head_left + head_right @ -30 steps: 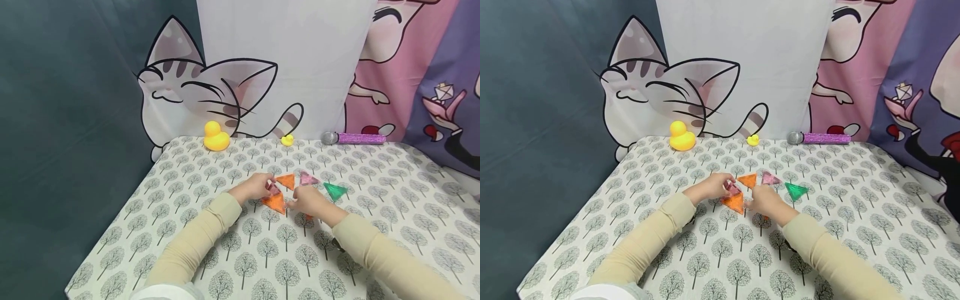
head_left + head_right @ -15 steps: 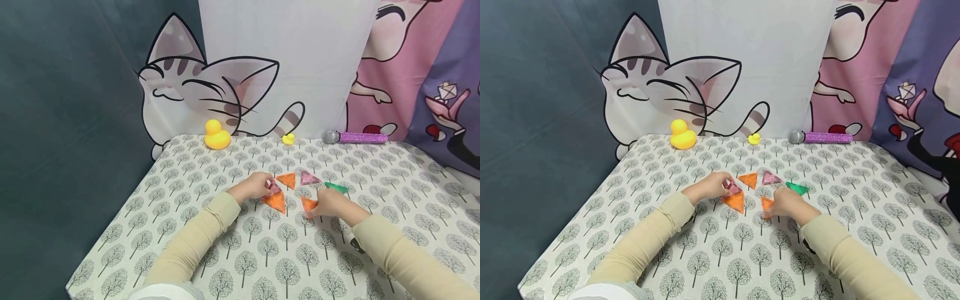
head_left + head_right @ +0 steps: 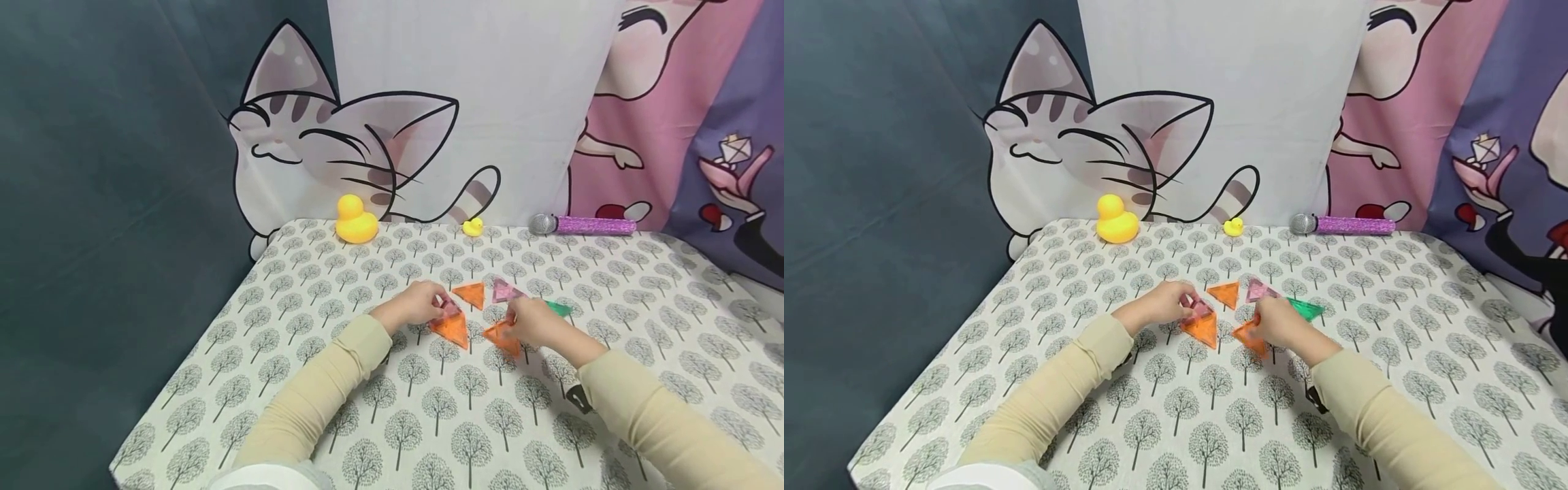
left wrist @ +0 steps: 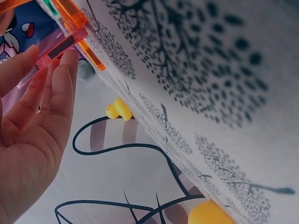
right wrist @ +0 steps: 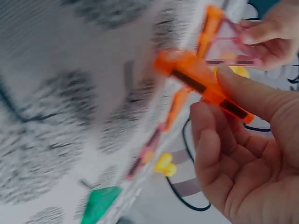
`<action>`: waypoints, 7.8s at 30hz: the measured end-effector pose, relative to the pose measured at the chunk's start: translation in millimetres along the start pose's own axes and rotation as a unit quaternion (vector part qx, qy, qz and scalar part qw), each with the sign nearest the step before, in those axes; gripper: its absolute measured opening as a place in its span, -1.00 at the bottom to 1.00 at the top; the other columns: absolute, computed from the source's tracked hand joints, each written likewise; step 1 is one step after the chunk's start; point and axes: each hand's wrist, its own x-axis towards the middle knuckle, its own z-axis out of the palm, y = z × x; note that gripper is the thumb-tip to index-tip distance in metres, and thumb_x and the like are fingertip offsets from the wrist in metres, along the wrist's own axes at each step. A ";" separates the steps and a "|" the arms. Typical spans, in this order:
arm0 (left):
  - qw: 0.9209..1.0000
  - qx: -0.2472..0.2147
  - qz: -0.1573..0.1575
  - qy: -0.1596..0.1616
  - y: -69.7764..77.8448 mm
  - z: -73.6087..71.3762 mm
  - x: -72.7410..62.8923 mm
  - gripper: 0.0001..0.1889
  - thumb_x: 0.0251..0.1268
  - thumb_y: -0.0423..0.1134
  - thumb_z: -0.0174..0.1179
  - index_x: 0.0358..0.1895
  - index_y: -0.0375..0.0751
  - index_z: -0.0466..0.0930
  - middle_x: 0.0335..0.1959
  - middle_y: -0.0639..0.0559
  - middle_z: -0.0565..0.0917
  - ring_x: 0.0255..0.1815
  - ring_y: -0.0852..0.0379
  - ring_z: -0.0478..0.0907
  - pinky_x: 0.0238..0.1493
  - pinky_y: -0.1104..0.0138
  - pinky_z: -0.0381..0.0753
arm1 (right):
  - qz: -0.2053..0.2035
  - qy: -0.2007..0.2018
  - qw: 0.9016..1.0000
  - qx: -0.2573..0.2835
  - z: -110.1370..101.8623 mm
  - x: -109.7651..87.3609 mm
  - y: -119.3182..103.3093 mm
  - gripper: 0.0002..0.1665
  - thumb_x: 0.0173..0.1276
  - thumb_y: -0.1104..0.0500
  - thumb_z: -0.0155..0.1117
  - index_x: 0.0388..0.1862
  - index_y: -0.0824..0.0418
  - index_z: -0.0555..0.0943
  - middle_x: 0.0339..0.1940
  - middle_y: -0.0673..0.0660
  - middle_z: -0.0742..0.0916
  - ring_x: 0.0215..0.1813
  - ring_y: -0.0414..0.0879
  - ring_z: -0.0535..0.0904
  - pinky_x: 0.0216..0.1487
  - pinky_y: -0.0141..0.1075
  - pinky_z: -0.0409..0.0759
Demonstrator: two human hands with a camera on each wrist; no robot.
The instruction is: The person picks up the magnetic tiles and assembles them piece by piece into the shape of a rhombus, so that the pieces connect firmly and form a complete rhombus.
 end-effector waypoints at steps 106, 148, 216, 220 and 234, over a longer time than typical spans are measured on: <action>0.989 0.105 -0.084 0.066 -12.3 -31.1 -16.5 -0.88 0.03 -0.15 0.23 -0.37 -0.07 0.58 -0.44 0.14 0.54 -0.47 0.19 0.40 -0.42 0.35 0.37 | -0.078 -0.007 0.990 -0.116 32.4 3.0 -23.4 -0.80 0.07 0.25 0.21 -0.26 0.16 0.62 -0.33 0.11 0.63 -0.26 0.02 0.53 -0.36 -0.14 0.52; 0.975 0.206 -0.066 -0.049 28.0 21.9 16.7 -0.72 -0.14 0.02 0.29 -0.53 -0.06 0.46 -0.64 0.16 0.49 -0.59 0.19 0.42 -0.54 0.33 0.37 | -0.027 0.008 0.996 -0.082 4.0 -1.1 3.7 -0.56 0.11 0.09 0.22 -0.09 0.35 0.51 -0.14 0.29 0.60 -0.30 0.08 0.55 -0.31 -0.08 0.51; 0.970 0.229 -0.067 -0.050 30.1 21.1 15.2 -0.74 -0.11 0.01 0.28 -0.55 -0.06 0.48 -0.64 0.16 0.49 -0.59 0.19 0.42 -0.54 0.31 0.39 | -0.297 0.088 0.949 -0.058 17.9 17.3 1.1 -0.65 -0.15 0.48 0.33 -0.33 0.23 0.57 -0.31 0.06 0.62 -0.19 -0.02 0.53 -0.13 -0.21 0.48; 0.972 0.226 -0.057 -0.036 31.3 22.7 11.2 -0.76 -0.10 -0.02 0.29 -0.54 -0.06 0.47 -0.65 0.16 0.47 -0.59 0.20 0.41 -0.48 0.28 0.39 | -0.268 0.079 0.959 -0.055 19.0 17.6 1.6 -0.58 -0.10 0.44 0.32 -0.17 0.30 0.52 -0.21 0.14 0.62 -0.11 0.05 0.51 -0.07 -0.13 0.43; 0.979 0.192 -0.049 -0.044 60.8 34.0 -4.3 -0.64 -0.12 0.23 0.16 -0.65 0.02 0.44 -0.65 0.20 0.48 -0.58 0.23 0.39 -0.58 0.36 0.37 | -0.244 0.088 0.965 -0.050 16.9 18.1 10.2 -0.55 -0.10 0.43 0.32 -0.14 0.35 0.49 -0.19 0.20 0.61 -0.12 0.09 0.50 -0.07 -0.09 0.43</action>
